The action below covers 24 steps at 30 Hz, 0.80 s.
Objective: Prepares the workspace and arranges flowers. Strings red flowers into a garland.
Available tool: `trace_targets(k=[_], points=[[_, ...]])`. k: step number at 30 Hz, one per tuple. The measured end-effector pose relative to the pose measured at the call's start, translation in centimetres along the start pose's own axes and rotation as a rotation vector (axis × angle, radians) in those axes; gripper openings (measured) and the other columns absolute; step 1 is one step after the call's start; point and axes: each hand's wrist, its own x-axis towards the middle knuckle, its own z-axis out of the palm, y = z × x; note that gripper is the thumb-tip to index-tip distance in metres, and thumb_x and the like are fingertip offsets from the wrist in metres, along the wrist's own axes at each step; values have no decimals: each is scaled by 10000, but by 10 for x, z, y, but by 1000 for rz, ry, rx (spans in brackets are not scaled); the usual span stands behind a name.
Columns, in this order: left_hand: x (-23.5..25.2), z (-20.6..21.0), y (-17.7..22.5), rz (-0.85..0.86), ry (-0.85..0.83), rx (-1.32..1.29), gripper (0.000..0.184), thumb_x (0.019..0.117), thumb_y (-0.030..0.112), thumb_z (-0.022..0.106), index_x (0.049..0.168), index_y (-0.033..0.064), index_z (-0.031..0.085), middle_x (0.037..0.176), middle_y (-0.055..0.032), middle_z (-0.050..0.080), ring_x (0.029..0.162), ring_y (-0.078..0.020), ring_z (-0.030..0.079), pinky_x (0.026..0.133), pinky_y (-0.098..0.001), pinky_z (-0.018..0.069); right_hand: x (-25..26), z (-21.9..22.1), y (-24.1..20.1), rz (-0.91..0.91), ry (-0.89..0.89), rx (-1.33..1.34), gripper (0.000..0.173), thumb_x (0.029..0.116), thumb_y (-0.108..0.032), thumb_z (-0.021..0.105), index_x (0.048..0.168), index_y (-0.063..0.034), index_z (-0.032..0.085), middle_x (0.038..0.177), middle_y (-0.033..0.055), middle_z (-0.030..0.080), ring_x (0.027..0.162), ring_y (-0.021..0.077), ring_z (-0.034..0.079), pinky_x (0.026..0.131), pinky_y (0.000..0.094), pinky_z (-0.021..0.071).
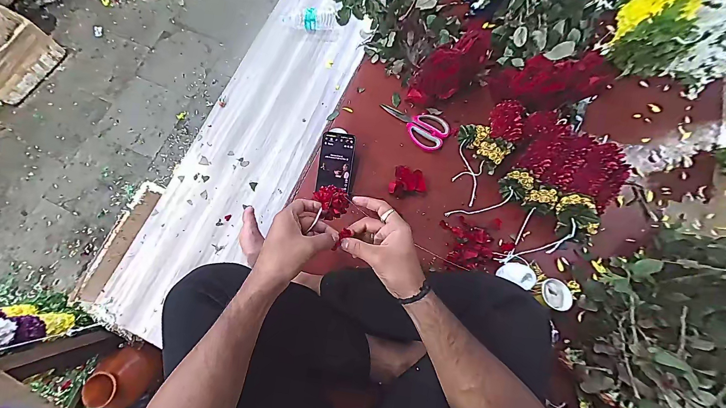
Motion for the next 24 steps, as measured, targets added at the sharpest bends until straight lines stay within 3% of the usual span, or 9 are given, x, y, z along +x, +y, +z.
trace_targets(k=[3,6,11,16,20,22,24], points=[[0,-1,0,-8,-9,15,414,840,-47,741,1230,-3,609,922,-100,771,798,-180,725,714,-334,586,0,0,1,5,53,10,754,737,78,832,1413,-78,533,878,131,731,713,259,706,644,402,630],[2,-1,-1,-21,5,24,311,901,-1,699,1210,-14,670,900,-79,766,749,-139,683,692,-301,552,-2,3,-4,33,114,137,675,780,72,795,1389,-47,530,858,167,706,680,271,690,611,391,615],[0,2,-1,-14,-21,71,226,899,56,719,1118,4,742,811,-63,733,675,-119,636,654,-290,529,-3,12,5,83,237,263,592,813,27,797,1349,-38,555,773,145,674,600,219,645,527,338,567],[0,2,-4,55,-70,117,153,929,150,765,1020,27,773,801,-69,744,692,-148,685,675,-314,584,-1,16,10,122,271,187,566,813,21,810,1324,-50,578,756,129,670,570,198,614,498,309,528],[1,1,-7,68,-32,147,96,933,115,761,904,26,779,728,-73,725,603,-137,651,607,-301,566,-1,17,13,205,214,147,648,776,29,832,1348,-52,540,725,82,620,549,155,554,486,280,478],[1,0,-9,54,-22,208,87,917,125,766,866,55,778,729,-51,726,621,-124,652,623,-315,562,0,10,11,239,152,46,744,731,0,870,1380,-76,514,768,61,615,600,153,557,510,289,471],[1,-1,-9,44,-9,259,96,905,147,768,839,77,775,701,-33,710,620,-116,646,623,-331,559,2,-2,5,185,105,-85,871,652,15,885,1425,-110,503,886,75,621,728,208,598,602,369,548]])
